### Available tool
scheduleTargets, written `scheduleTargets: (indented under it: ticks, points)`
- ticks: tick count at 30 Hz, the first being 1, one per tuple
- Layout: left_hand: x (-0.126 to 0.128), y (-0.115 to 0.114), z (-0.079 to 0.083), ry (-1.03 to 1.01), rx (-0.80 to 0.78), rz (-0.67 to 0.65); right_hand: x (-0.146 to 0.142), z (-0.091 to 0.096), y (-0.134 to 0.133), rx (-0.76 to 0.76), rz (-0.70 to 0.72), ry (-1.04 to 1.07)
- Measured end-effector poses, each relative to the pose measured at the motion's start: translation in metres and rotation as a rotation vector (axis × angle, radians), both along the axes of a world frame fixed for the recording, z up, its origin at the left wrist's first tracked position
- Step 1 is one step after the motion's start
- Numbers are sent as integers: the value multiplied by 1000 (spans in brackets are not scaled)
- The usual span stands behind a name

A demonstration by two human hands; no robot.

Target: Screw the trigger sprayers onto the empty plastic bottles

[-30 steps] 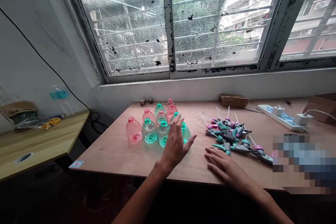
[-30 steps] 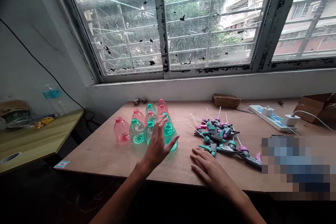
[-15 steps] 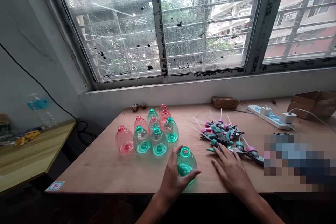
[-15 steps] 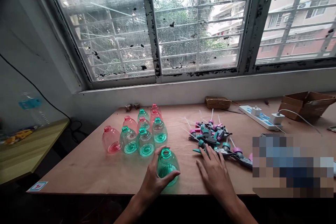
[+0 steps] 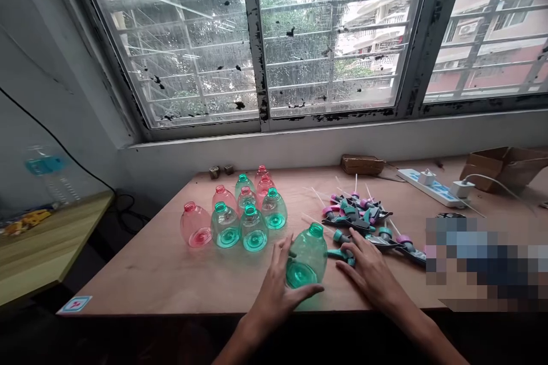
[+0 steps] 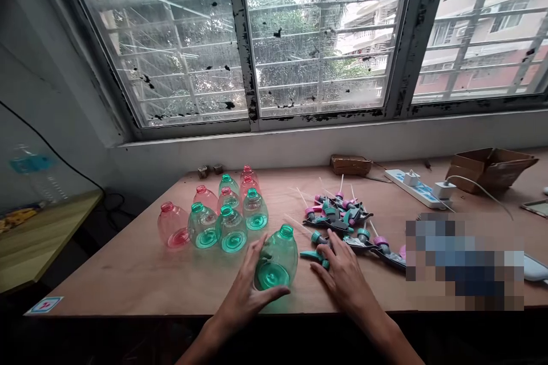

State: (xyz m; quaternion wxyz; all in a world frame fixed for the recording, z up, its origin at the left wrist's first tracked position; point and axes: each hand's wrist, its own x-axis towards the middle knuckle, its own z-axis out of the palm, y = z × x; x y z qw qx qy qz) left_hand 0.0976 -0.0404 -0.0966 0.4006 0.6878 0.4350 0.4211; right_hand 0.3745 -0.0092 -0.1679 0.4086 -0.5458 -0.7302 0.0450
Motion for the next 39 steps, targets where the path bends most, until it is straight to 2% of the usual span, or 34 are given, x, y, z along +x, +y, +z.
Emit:
scheduleTargets:
  ticks: [6, 12, 16, 22, 25, 31, 39]
  points:
    - [-4, 2, -6, -205, -97, 30, 2, 16, -12, -85, 83, 232]
    - [-9, 1, -2, -241, -100, 59, 12, 25, -18, -153, -20, 594]
    - [-9, 3, -4, -250, -103, 84, 13, 29, -18, -166, -17, 768]
    - [-9, -2, 3, -252, -113, 139, 14, 31, -22, -54, -245, 1054]
    - [-10, -5, 6, -271, -90, 189, 16, 31, -20, -3, -311, 1186]
    - [-12, -4, 2, -299, -66, 222, 16, 32, -14, 28, -297, 1297]
    - [-13, -7, 3, -370, -4, 264, 18, 31, -12, -18, -250, 1266]
